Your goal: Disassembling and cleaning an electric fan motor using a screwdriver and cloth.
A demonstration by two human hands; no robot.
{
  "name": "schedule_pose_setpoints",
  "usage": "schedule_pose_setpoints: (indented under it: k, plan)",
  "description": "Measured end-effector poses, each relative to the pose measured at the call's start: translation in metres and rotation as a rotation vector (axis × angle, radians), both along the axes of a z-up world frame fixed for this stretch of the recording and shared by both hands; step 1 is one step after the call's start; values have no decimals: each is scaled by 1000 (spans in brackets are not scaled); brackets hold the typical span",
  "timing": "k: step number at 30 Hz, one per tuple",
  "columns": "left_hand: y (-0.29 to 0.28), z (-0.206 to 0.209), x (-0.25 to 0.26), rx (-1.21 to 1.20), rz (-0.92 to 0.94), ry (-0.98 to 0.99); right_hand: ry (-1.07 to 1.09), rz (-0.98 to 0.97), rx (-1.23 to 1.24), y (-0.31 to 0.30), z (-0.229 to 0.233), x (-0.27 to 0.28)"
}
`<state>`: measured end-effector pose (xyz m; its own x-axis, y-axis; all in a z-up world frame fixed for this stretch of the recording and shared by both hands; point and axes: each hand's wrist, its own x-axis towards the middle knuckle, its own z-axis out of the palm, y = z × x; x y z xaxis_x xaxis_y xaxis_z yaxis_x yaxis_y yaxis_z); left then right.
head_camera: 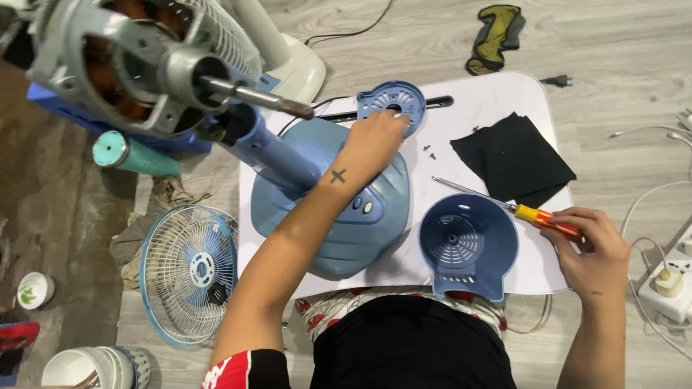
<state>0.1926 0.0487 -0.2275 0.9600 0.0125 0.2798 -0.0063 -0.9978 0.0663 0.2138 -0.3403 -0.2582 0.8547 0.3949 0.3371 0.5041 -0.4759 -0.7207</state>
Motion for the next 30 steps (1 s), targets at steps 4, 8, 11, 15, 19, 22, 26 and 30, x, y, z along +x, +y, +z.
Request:
schedule_pose_setpoints:
  k: [4,8,11,15,19,22,26,30]
  plan:
    - [-15,35,-39,-124,-126,-80,20,-6,-50,5,4,-6]
    - [-29,94,-108,-363,-336,-390,-55,-28,-179,10,-2,-5]
    - [-14,79,-158,-880,-203,-670,-101,-3,-151,16,4,-13]
    - [58,54,-182,-1080,-127,-1201,-122,24,-136,18,7,-18]
    - [105,51,-170,-1214,-195,-988,-330,11,-183,-1,-16,-13]
    - [116,50,-161,-1387,-192,-717,-356,104,3,9,-4,-30]
    - [133,21,-152,-1586,-229,-629,-215,397,379,35,6,-45]
    - [119,23,-155,-1637,-210,-652,-175,533,452,62,20,-59]
